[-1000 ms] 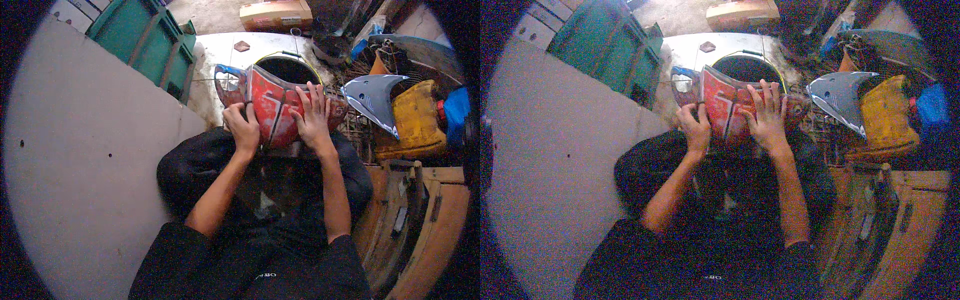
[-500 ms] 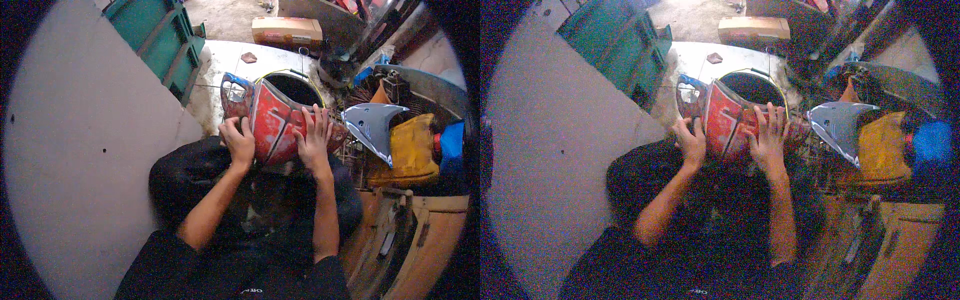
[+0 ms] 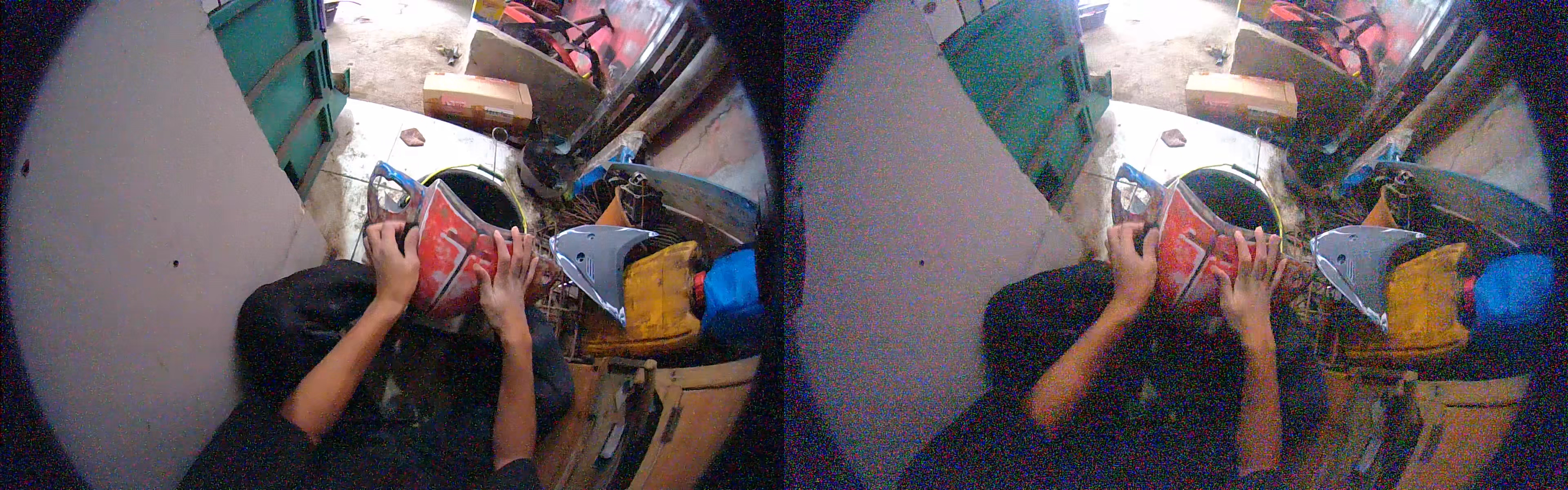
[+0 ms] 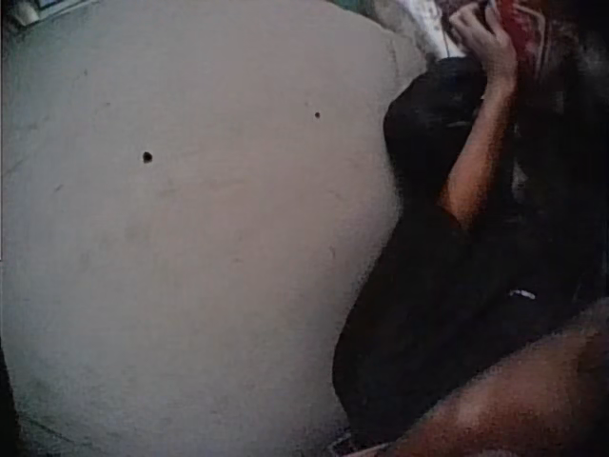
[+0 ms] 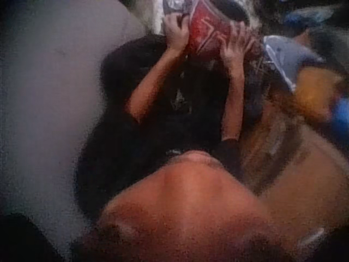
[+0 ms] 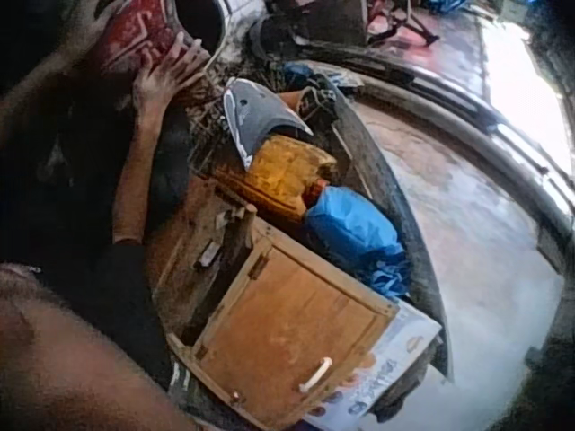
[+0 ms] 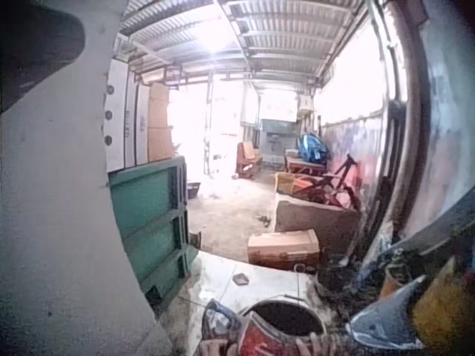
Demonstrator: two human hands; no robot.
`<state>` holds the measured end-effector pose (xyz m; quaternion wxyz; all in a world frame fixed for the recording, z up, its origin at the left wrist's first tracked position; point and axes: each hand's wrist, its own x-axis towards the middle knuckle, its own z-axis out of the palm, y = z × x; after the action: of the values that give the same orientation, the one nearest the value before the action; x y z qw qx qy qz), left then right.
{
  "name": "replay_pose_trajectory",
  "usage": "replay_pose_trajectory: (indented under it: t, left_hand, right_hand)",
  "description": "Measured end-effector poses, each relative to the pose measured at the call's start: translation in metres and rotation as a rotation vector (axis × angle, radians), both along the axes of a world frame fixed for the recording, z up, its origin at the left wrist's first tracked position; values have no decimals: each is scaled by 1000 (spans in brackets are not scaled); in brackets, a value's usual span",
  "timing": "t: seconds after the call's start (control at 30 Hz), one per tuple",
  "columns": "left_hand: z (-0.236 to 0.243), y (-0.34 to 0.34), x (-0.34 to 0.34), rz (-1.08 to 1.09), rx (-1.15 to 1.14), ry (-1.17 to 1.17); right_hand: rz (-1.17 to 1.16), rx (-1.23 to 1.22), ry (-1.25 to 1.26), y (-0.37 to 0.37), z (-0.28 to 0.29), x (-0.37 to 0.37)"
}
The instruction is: The person sands the surface of a red and blue motorcycle fairing by hand with a piece of sandpaper, moving the sandpaper in repeated strokes across different sections of the part while holding it steady with their other hand.
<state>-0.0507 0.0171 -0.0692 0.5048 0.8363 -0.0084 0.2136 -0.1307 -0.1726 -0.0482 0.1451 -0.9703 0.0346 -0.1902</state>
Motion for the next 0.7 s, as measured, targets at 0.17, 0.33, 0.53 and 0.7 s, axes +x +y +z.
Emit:
replay_pose_trajectory:
  t: [0.17, 0.33, 0.53, 0.7]
  left_hand:
    - [-1, -3, 23, -36, 18, -6]
    - [2, 4, 10, 24, 104, -12]
    - [1, 1, 15, -20, 77, -46]
    - [4, -3, 30, -18, -12, -102]
  right_hand:
    - [-8, -18, 8, -5, -3, 0]
    - [11, -19, -20, -2, -2, 3]
    - [2, -8, 13, -1, 4, -5]
    - [1, -26, -43, 1, 2, 0]
